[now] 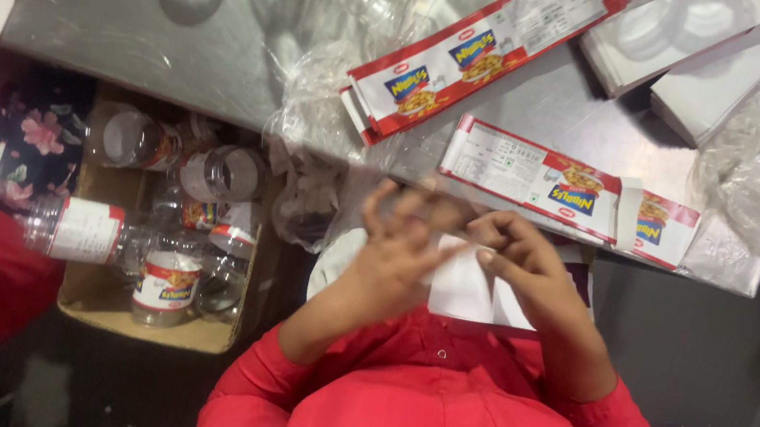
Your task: The person applies labels to plastic jars by hand. They peel the backing from a label, align it onto a jar, and wrap it around the jar surface. They repeat this for multiple jars throughout the episode.
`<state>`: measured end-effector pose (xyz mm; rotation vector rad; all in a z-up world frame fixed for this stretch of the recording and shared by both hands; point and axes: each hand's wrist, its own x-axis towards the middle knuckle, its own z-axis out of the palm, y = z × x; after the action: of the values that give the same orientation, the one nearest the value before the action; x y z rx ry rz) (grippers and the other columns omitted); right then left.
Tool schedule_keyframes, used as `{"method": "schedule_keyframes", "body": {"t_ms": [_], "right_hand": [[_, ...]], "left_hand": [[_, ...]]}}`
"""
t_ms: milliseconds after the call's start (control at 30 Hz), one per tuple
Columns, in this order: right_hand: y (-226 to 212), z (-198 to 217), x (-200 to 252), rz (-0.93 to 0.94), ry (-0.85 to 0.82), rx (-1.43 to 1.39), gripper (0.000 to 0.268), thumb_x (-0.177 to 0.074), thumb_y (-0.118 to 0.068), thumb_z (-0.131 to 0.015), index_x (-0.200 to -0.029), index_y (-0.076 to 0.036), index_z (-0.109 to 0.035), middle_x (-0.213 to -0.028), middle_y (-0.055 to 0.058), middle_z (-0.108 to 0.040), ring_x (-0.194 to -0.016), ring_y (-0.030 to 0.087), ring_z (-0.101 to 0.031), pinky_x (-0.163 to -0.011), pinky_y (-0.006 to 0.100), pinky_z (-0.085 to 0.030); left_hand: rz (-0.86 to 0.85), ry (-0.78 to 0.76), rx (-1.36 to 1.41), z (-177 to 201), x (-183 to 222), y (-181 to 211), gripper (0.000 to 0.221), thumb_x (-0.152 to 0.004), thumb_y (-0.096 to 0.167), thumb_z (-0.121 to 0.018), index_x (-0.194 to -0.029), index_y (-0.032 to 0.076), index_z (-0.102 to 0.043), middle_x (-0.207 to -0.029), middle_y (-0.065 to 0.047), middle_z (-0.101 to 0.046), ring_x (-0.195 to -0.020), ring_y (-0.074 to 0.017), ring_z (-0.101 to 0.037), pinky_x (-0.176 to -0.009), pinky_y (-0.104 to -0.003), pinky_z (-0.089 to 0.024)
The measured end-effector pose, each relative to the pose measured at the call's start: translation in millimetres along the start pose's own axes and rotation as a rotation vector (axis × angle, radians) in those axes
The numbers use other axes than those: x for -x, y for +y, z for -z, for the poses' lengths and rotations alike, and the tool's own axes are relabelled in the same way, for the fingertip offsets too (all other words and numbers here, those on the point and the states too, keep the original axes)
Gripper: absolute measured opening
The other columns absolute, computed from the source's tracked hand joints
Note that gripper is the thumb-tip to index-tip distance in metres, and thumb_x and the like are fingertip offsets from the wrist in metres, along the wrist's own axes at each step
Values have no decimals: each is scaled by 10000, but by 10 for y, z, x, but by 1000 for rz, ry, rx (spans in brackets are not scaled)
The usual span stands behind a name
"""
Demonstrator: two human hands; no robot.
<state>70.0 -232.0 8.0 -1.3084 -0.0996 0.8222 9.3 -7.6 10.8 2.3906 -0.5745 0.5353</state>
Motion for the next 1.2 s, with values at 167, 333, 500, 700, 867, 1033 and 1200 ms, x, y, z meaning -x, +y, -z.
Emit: {"method": "schedule_keyframes", "body": {"t_ms": [167, 333, 500, 700, 867, 1033, 1200], "right_hand": [[-87, 34, 59, 337, -88, 180, 407, -930, -87, -585, -1325, 0, -544, -1325, 85, -565, -1266, 179, -529, -1052, 315, -425], [-305, 91, 343, 612, 300, 1065, 209, -866, -73, -674, -1071, -39, -697, -1064, 68, -713, -999, 196, -683, -931, 341, -492], [-628, 140, 915, 596, 443, 588, 279, -841, 79, -568, -1087, 23, -688, -1082, 136, -699, -1011, 194, -681, -894, 273, -534], [-640, 295, 1032, 743, 931, 354, 305, -927, 104, -521, -1173, 25, -683, -1116, 106, -703, -968, 113, -663, -861, 184, -506], [-602, 397, 1177, 675, 1007, 387, 248, -1051, 46, -663, -1294, 30, -614, -1086, 63, -686, -936, 61, -627, -858, 180, -494], [-498, 367, 1170, 636, 884, 290, 203, -1056, 119, -638, -1239, 79, -717, -1020, 69, -682, -906, 62, -601, -857, 183, -480], [-567, 133, 1108, 280, 613, 146, 251, -904, 54, -683, -1153, 42, -713, -978, 87, -718, -889, 98, -650, -781, 236, -512]], "left_hand": [[90, -21, 294, 83, -261, 19, 519, -807, 150, -864, -1292, 179, -681, -942, 125, -702, -1010, -99, -679, -1177, -527, -219], [185, 205, 263, 167, -516, -494, 333, -854, 167, -857, -1115, 175, -650, -1065, 74, -726, -1012, -119, -688, -1203, -500, -219], [442, 460, -154, 364, -1236, -1891, 766, -888, 416, -909, -1457, 38, -562, -1588, -234, -401, -1518, -408, -216, -1219, -590, -112], [270, 437, -36, 352, -1683, -2066, 572, -873, 447, -950, -1045, 40, -587, -1686, -238, -258, -1612, -439, -104, -1325, -582, -141], [105, 111, 668, 534, -1099, -974, 469, -755, 118, -941, -984, 54, -537, -1698, -163, -376, -1581, -357, -342, -1276, -471, -335], [25, -469, 1066, 379, -558, -354, 405, -831, 163, -852, -1169, 55, -657, -1663, -173, -421, -1576, -317, -398, -1269, -458, -361], [383, -696, 1503, -86, -273, -288, 412, -1022, 242, -680, -1345, 31, -537, -1667, -172, -405, -1529, -273, -409, -1198, -428, -405]]}}
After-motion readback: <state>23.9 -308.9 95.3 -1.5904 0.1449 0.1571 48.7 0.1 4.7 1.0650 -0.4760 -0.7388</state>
